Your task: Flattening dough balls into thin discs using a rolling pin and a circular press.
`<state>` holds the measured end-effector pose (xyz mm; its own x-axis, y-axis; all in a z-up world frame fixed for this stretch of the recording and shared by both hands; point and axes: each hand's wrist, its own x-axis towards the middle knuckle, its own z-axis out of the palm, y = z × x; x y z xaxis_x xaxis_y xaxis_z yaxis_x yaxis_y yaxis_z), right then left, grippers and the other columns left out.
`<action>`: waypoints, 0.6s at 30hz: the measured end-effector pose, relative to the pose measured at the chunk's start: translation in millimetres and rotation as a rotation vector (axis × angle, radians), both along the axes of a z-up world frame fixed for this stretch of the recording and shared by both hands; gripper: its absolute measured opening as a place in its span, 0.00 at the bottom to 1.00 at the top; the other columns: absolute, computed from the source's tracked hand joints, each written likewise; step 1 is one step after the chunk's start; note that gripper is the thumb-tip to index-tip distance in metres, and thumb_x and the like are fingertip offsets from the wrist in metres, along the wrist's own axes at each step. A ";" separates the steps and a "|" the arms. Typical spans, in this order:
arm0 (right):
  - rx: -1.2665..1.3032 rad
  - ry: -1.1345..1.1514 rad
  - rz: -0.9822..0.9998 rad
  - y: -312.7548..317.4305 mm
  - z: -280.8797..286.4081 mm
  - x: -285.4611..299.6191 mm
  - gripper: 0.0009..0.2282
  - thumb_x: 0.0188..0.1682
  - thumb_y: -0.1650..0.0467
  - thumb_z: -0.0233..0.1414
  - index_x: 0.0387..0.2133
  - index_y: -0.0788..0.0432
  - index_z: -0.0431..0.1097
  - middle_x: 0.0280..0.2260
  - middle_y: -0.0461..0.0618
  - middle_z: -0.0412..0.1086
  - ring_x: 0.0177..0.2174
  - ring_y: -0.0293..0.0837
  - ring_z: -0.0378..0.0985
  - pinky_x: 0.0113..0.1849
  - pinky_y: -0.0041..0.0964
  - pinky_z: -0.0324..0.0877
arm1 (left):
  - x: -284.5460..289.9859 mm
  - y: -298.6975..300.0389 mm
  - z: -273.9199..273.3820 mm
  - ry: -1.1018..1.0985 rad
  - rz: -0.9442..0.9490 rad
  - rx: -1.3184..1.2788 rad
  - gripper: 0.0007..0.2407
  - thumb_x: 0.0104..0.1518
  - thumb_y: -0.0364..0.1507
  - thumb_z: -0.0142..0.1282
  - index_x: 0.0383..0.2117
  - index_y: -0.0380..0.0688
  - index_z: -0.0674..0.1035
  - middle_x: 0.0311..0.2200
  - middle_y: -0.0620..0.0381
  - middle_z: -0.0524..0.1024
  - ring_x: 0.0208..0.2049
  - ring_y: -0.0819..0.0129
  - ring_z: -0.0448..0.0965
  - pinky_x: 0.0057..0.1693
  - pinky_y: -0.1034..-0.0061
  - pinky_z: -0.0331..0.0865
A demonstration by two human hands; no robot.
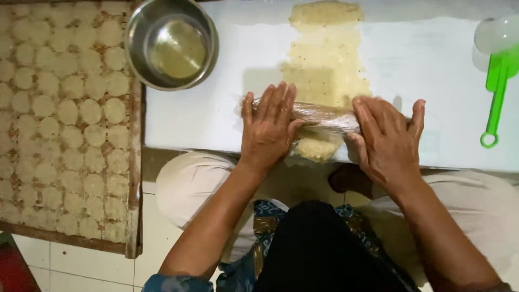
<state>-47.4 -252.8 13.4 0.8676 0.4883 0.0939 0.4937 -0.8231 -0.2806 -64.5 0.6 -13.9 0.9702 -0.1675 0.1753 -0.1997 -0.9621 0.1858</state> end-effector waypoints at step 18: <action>0.110 0.172 -0.086 19.5 13.1 128.0 0.30 0.67 0.60 0.29 0.75 0.65 0.62 0.73 0.59 0.43 0.68 0.57 0.33 0.50 0.80 0.13 | 132.9 -15.5 51.7 0.431 0.122 0.474 0.32 0.86 0.52 0.44 0.77 0.51 0.40 0.75 0.52 0.30 0.73 0.51 0.26 0.70 0.30 0.36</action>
<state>80.6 -233.3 26.6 0.9136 0.4065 -0.0107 0.3597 -0.8201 -0.4451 68.4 -14.9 37.7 0.9539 -0.0149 -0.2999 -0.0859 -0.9706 -0.2251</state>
